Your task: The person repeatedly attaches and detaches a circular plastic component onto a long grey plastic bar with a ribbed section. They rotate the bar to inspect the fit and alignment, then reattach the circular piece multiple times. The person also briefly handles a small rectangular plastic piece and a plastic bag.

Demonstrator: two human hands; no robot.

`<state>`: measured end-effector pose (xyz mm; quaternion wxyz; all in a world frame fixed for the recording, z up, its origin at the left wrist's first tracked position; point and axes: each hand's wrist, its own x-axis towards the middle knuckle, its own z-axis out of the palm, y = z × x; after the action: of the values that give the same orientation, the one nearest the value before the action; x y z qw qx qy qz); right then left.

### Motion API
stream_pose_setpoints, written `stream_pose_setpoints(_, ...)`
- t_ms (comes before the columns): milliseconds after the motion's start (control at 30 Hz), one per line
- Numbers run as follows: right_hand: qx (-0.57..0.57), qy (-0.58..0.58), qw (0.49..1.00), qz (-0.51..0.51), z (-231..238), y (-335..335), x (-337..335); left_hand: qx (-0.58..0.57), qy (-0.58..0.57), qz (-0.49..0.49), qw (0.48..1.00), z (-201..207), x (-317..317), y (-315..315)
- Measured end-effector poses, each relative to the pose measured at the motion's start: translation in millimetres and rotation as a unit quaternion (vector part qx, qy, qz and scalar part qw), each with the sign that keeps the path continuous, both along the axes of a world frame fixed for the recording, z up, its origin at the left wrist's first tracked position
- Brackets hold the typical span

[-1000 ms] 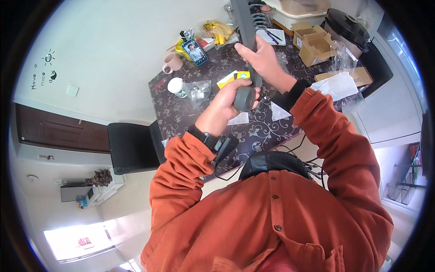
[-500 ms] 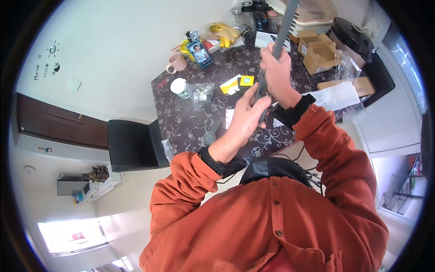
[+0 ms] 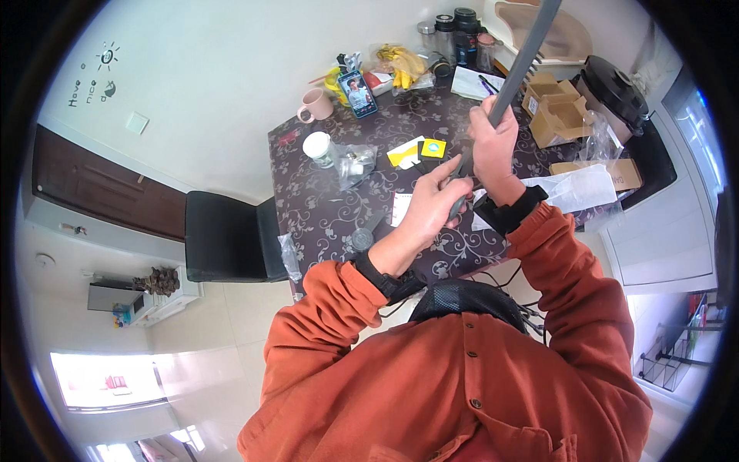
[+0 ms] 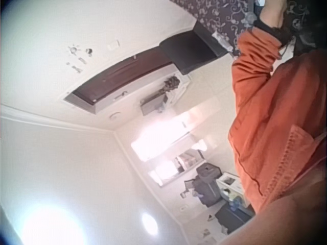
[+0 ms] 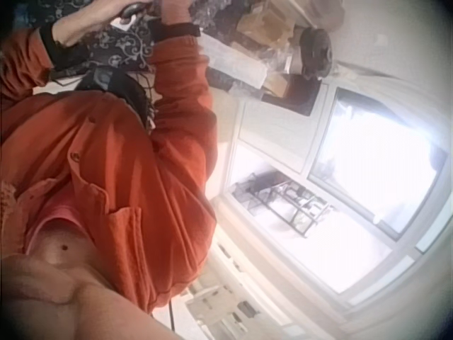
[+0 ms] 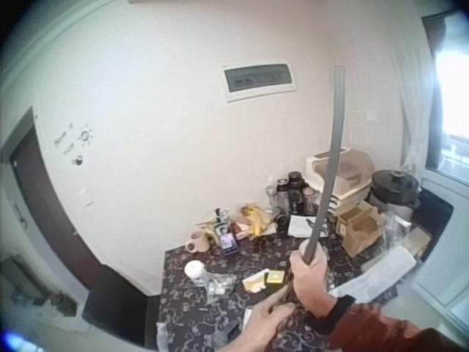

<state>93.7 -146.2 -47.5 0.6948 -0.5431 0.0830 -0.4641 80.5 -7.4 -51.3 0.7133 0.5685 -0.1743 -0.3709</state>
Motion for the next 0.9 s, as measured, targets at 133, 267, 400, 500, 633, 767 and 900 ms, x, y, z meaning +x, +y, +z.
stream_pose_setpoints(133, -0.013, -0.026, 0.999, 0.033, 0.9, 9.2, -0.6, 0.02, -0.05, 0.004, 0.999, 4.1, 5.3, -5.6)
stream_pose_setpoints(267, 0.026, -0.023, 0.999, 0.032, 7.8, 2.7, 2.0, 0.028, -0.073, 0.03, 0.997, 7.3, 3.3, -8.2)
stream_pose_setpoints(400, 0.063, -0.1, 0.988, 0.101, 15.7, -2.5, 2.2, 0.05, -0.106, 0.048, 0.992, 10.7, 3.6, -3.2)
stream_pose_setpoints(500, 0.068, -0.13, 0.983, 0.113, 19.1, -1.4, -0.1, 0.031, -0.118, 0.054, 0.991, 10.8, 3.2, -0.5)
stream_pose_setpoints(633, 0.057, -0.135, 0.983, 0.108, 20.2, 0.9, -3.7, -0.007, -0.159, 0.061, 0.985, 8.8, 0.1, -2.3)
stream_pose_setpoints(767, 0.042, -0.149, 0.979, 0.134, 19.9, 1.5, -8.6, -0.012, -0.141, 0.061, 0.988, 10.2, -2.1, -3.4)
stream_pose_setpoints(900, 0.05, -0.188, 0.968, 0.16, 21.8, -0.6, -14.5, -0.084, -0.001, 0.049, 0.995, 15.9, 0.1, -0.4)
